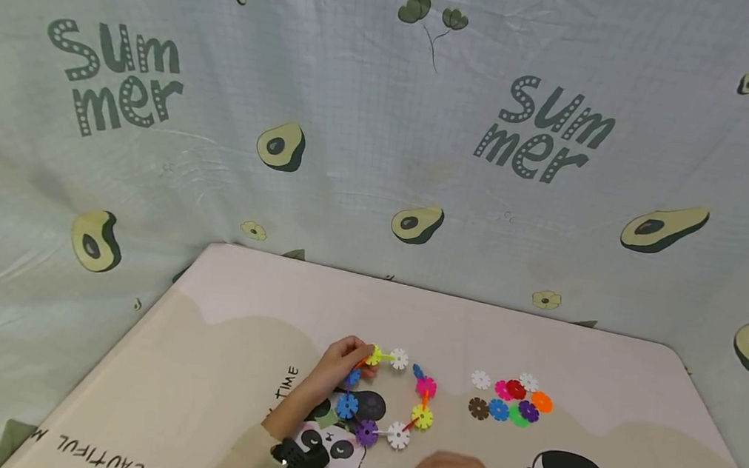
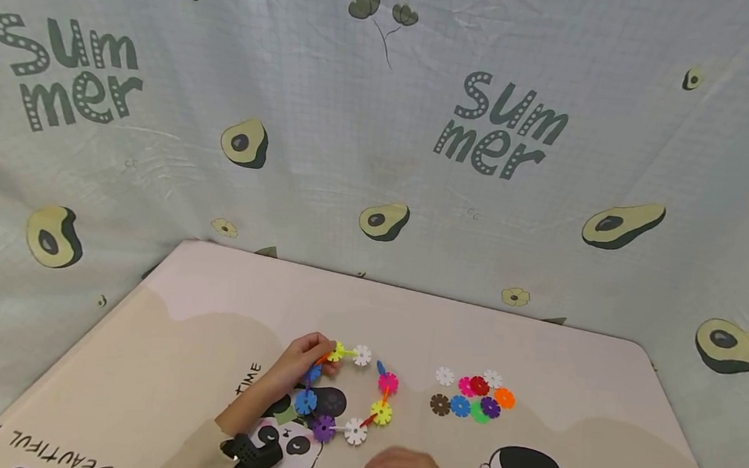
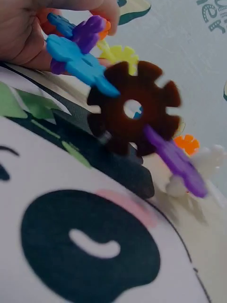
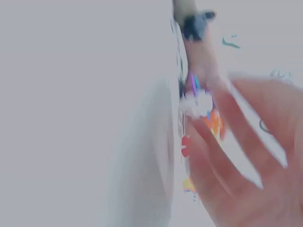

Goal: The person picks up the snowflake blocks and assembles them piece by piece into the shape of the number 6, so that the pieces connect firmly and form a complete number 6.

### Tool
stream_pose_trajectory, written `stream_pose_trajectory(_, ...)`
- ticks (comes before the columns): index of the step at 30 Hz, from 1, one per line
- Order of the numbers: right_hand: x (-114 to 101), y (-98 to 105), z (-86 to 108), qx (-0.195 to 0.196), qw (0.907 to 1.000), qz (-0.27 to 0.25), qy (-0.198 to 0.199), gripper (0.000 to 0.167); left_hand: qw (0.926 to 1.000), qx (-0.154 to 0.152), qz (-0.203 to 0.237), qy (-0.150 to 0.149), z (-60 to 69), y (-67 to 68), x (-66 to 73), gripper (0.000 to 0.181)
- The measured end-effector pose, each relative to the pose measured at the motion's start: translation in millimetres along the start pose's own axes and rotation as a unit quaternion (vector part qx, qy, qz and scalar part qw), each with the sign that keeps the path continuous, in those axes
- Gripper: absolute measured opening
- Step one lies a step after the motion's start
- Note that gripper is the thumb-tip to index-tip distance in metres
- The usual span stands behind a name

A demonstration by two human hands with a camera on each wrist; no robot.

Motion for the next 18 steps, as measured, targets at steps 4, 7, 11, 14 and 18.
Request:
stream_pose_trajectory(4, 15.5, 41.1, -20.5, 0.226, 0.9698, 0.07, -0.059, 0.015, 0.999, -0.017, -0.038, -0.014, 3.1, -2.2, -0.9, 0.022)
stream_pose_trajectory(7, 30.8, 54.9, -34.0, 0.307, 0.9389, 0.084, -0.131, 0.024, 0.9976, -0.021, -0.063, -0.02, 4.1, -3.0, -1.2, 0.023)
stream_pose_trajectory(11, 42.9, 55.3, -53.3, 0.297, 0.9316, 0.117, -0.173, 0.034, 0.9928, -0.028, -0.112, -0.033, 5.2, -5.3, 2.0, 0.035)
stream_pose_trajectory(14, 43.0, 54.9, -64.2, 0.287, 0.9348, 0.142, -0.153, 0.028, 0.9872, -0.062, -0.137, -0.053, 7.1, -11.8, 6.6, 0.038)
stream_pose_trajectory(18, 40.1, 57.8, -69.3, 0.297, 0.9341, 0.157, -0.12, 0.014, 0.9731, -0.095, -0.19, -0.088, 8.7, -20.9, 8.0, 0.036)
Point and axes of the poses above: each hand's wrist, its own z-axis away from the middle knuckle, its own y-axis out of the back of the hand, x = y × z, the point moved 8 cm from there along -z, towards the middle knuckle, and after that the axes turned 4 degrees about x, right-handed, at the moved point
